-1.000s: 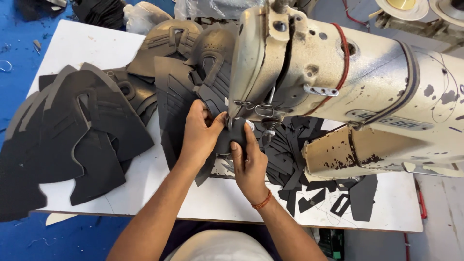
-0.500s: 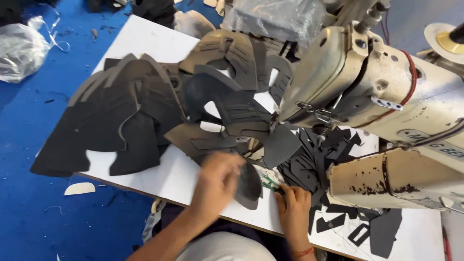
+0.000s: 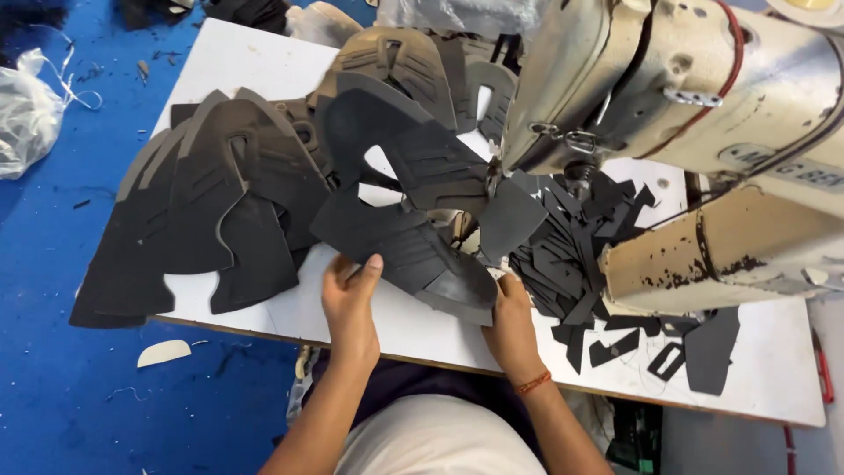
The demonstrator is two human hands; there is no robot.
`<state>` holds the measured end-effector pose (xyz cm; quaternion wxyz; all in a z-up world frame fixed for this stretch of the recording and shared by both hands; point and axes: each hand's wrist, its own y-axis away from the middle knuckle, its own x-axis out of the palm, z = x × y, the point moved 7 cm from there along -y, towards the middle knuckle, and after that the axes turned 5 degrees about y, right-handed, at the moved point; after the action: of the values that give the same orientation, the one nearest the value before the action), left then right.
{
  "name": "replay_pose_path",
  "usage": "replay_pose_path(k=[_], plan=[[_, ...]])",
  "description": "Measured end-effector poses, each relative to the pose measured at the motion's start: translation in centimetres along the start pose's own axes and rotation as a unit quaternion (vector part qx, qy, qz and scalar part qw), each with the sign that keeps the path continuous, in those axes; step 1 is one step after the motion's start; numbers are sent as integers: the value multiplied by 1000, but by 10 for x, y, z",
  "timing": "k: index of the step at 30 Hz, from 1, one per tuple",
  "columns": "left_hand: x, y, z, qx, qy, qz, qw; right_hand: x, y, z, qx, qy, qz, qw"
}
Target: The person uses a sewing machine to stitch black material pieces together. They repeatedly pick up pieces, align them under the needle, sew them, and then trim excess material with scissors.
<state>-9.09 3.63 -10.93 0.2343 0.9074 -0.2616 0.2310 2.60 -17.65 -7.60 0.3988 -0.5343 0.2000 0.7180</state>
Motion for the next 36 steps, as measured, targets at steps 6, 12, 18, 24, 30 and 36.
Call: replay_pose_path(k=[6,12,18,24,30,36], plan=[[38,-17,-8,12,-119,149,982,-14,1,-45,52,34,37,997],[9,-5,-66,154,-418,149,883,-24,0,-70,161,-210,120,957],[14,7,-68,178,-398,165,885,10,-47,56,193,-458,326,804],[3,4,-64,118,-486,121,858,-6,-60,69,86,-484,298,818],[14,11,-61,149,-477,155,852,-12,-63,67,143,-430,276,847],[-4,20,-70,-13,-624,131,770,-4,-58,82,-37,-480,286,829]])
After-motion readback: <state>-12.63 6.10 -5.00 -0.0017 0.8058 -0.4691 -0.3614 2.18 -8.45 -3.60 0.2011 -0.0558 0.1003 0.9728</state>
